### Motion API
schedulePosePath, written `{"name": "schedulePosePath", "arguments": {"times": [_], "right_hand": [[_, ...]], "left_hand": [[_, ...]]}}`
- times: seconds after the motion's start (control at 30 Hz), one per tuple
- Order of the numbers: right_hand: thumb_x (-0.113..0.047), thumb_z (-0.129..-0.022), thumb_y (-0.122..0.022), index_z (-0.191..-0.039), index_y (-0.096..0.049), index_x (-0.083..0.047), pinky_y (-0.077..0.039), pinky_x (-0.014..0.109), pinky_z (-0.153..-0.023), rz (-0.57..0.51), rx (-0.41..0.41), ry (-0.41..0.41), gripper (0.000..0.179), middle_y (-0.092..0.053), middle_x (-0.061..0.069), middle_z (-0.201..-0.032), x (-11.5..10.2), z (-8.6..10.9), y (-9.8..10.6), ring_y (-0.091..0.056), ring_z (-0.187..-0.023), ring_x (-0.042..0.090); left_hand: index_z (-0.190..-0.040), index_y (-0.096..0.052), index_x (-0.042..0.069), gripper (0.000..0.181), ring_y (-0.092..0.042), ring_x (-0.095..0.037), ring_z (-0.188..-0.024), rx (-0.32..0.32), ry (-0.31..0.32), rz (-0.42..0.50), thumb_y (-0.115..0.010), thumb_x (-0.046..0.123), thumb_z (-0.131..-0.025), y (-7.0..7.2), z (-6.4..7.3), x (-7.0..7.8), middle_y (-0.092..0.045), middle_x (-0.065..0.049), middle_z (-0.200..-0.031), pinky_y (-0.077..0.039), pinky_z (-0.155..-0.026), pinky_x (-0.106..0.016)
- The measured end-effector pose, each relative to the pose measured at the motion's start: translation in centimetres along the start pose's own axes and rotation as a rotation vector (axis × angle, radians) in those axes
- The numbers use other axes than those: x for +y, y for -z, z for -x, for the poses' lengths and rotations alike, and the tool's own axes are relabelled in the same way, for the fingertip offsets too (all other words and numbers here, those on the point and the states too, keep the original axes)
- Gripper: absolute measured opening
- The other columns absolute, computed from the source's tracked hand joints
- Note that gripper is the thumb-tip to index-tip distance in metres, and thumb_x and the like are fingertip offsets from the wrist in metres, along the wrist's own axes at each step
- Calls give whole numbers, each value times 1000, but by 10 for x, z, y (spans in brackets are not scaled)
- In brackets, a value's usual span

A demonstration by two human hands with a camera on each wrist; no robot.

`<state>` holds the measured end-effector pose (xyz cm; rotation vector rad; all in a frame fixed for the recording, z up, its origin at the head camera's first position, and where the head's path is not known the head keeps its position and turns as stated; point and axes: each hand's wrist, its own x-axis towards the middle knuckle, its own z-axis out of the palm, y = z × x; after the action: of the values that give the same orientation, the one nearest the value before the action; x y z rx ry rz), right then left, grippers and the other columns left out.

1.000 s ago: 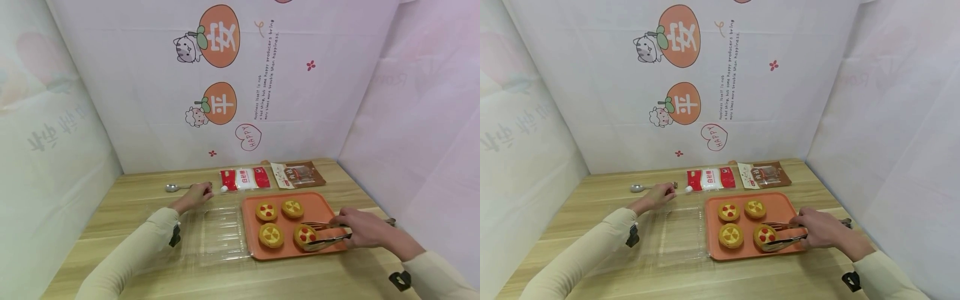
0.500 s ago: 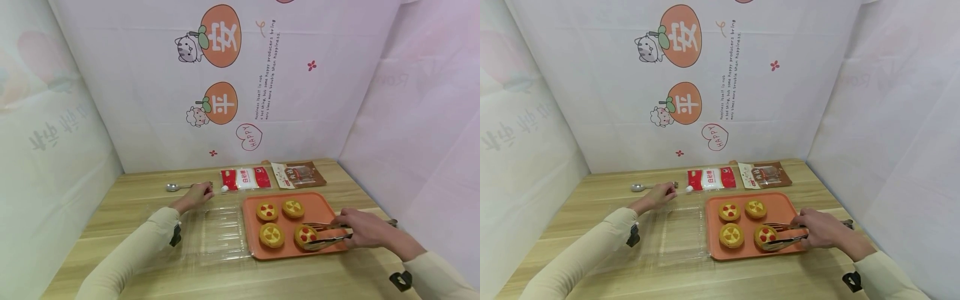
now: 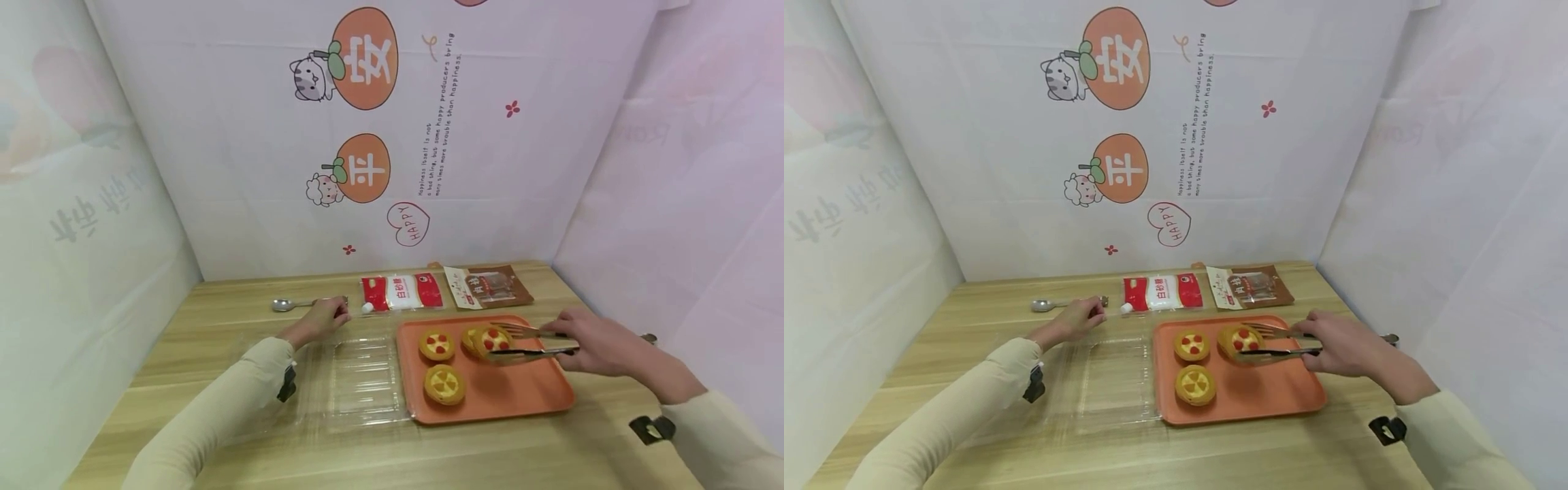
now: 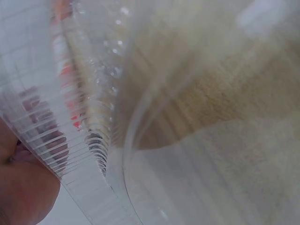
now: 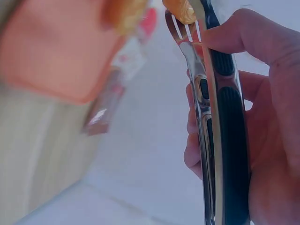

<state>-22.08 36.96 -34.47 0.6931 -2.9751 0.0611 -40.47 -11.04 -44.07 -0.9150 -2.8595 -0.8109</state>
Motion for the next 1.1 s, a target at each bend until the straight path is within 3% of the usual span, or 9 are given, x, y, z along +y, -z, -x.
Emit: {"name": "schedulePosePath", "arguments": {"times": [0.13,0.2,0.37,0.67,0.83,1.1], "right_hand": [[-25,-88,-76,-125,-74,-11,-38,23,-61,22,68,95,40,-66,1,-101,-21,-21,15,-45,-76,3],[-23,-88,-76,-125,-74,-10,-46,25,-65,23,86,158,39,-68,3,-106,-36,-35,17,-53,-80,6],[-20,-90,-78,-126,-73,-9,-57,36,-77,-27,36,270,39,-70,10,-117,-78,-75,8,-66,-96,21],[-28,-92,-80,-120,-76,-11,-57,30,-81,-16,-122,452,33,-72,5,-112,-149,-131,-23,-66,-98,18],[-29,-94,-78,-120,-76,-11,-57,27,-83,-4,-223,432,32,-70,6,-114,-171,-146,-37,-63,-96,14],[-29,-94,-78,-120,-76,-11,-56,26,-79,16,-251,454,32,-71,8,-112,-186,-156,-42,-63,-91,13]], "left_hand": [[-98,-63,1,8,-57,-14,-76,12,-20,-10,-66,8,-100,0,1,0,-66,-10,-86,-48,-68,-25],[-97,-63,1,8,-57,-14,-76,18,-24,-11,-66,7,-100,0,1,0,-66,-11,-86,-47,-68,-25],[-96,-63,0,8,-57,-14,-74,36,-42,-27,-67,7,-99,0,2,-1,-67,-11,-84,-47,-66,-24],[-97,-63,1,8,-58,-14,-74,40,-21,-25,-67,7,-99,-1,1,1,-67,-11,-85,-47,-67,-24],[-98,-63,1,8,-57,-14,-75,37,-12,-7,-66,8,-100,-3,-1,-1,-67,-11,-87,-47,-68,-23],[-97,-63,0,8,-56,-15,-74,43,-6,0,-65,7,-100,-1,0,-2,-66,-12,-86,-46,-66,-23]]}}
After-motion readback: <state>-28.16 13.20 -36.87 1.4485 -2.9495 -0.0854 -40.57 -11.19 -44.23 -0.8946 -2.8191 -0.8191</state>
